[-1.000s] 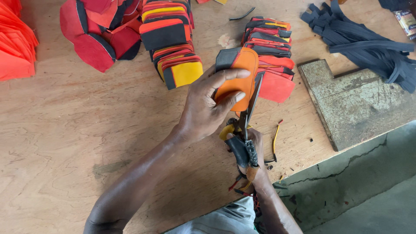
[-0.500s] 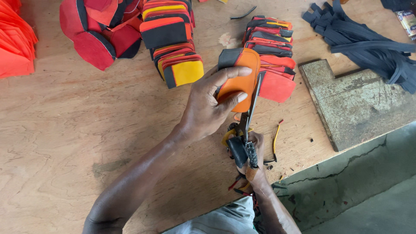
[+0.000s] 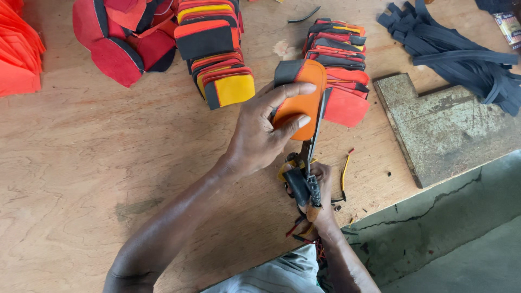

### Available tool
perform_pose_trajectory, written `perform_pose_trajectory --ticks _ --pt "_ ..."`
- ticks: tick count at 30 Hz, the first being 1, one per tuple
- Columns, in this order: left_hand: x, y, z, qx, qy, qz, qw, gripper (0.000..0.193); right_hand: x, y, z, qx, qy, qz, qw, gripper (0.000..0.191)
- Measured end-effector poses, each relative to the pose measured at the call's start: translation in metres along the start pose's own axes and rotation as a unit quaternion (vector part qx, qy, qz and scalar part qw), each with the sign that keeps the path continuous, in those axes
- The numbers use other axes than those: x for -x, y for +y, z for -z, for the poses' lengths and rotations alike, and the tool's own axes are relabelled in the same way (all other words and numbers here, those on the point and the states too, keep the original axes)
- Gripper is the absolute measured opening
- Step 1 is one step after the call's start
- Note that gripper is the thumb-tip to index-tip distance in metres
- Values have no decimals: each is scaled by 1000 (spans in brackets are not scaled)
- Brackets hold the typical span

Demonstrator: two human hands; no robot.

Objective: The person uses shears to trim excess fabric and threads from small multi-colored pouches. They handle each pouch one at a time, rotate it to trim different edges, and place the finished pouches into a growing stack on the table.

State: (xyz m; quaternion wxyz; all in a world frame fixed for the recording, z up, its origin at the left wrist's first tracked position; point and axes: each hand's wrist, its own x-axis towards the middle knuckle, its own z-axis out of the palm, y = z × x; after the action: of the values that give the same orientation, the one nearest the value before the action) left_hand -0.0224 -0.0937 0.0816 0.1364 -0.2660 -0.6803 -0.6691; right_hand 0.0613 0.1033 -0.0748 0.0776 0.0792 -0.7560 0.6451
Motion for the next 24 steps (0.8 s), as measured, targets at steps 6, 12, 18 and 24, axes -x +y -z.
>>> perform_pose_trajectory --ticks 6,12,18,24 --pt "2 6 -3 -11 -7 -8 1000 45 -30 -63 -4 47 12 -83 995 25" --pt "3 12 -4 -11 -12 -20 1000 46 -49 -89 -9 19 11 -79 997 24" --pt "2 12 -1 -3 -18 -31 999 45 -43 -67 -12 -38 45 -83 995 21" --pt "3 10 -1 -3 -24 -15 1000 45 -37 -51 -9 -59 47 -92 993 19"
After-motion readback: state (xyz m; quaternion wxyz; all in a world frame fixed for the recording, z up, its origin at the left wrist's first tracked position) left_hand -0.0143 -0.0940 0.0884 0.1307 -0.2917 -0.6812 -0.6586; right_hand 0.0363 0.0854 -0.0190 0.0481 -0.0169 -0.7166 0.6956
